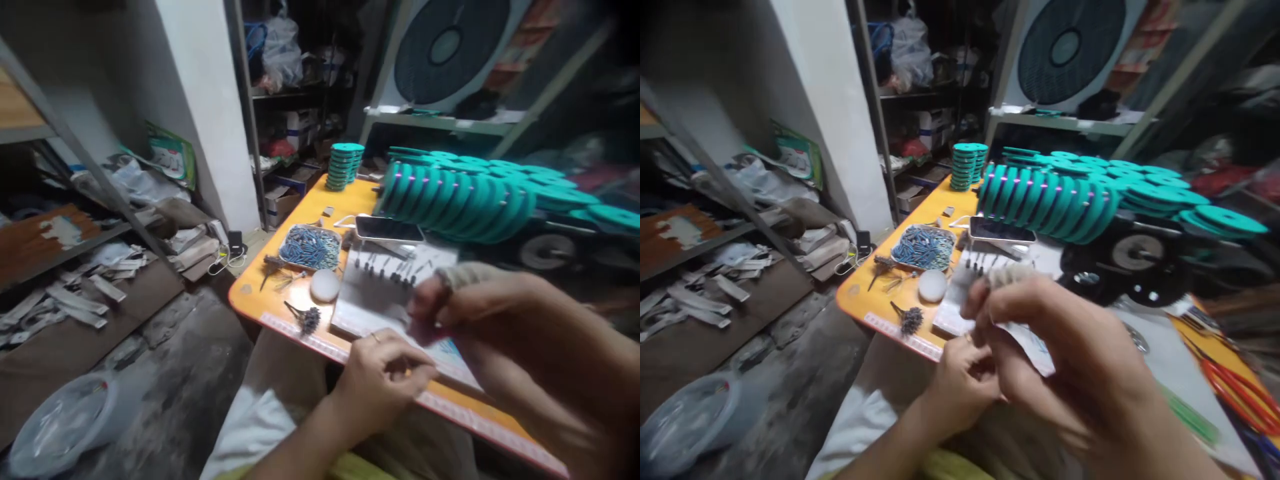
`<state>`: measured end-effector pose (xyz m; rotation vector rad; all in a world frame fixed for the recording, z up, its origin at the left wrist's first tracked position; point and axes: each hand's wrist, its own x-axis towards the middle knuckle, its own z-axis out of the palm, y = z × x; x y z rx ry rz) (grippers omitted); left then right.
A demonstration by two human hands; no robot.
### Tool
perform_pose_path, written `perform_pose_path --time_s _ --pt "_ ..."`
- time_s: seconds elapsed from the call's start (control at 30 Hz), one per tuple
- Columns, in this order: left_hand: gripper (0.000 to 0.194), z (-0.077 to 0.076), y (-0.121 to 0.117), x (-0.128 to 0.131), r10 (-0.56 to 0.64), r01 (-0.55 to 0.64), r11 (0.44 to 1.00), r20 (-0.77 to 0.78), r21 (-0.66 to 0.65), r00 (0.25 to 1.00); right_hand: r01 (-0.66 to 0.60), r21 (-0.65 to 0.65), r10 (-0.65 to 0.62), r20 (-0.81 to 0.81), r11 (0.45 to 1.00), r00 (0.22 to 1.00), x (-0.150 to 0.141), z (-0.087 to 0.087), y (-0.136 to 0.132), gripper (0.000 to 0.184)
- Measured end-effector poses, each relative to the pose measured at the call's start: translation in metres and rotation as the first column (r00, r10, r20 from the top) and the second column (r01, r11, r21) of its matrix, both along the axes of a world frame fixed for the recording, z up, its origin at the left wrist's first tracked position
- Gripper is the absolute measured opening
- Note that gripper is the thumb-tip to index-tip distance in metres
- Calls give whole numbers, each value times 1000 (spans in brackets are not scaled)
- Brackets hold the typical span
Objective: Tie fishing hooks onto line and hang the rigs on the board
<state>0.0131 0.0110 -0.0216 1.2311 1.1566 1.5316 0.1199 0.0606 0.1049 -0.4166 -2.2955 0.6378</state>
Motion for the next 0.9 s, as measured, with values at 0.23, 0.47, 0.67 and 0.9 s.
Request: perform_pose_path --time_s 0.23,0.47,0.67,0.9 --pt "32 17 -7 -1 -26 162 951 454 -264 891 466 294 -490 6 834 872 63 -51 -32 32" --pt "33 12 -3 3 -24 217 932 547 -290 837 597 256 -616 -7 760 788 68 -86 -47 33" --pt "33 15 0 3 -34 221 934 547 -280 836 596 235 -609 -22 767 793 65 -90 -45 35" --pt "32 15 -1 3 -12 205 933 545 -295 838 590 221 -603 -12 777 798 64 -92 -45 36"
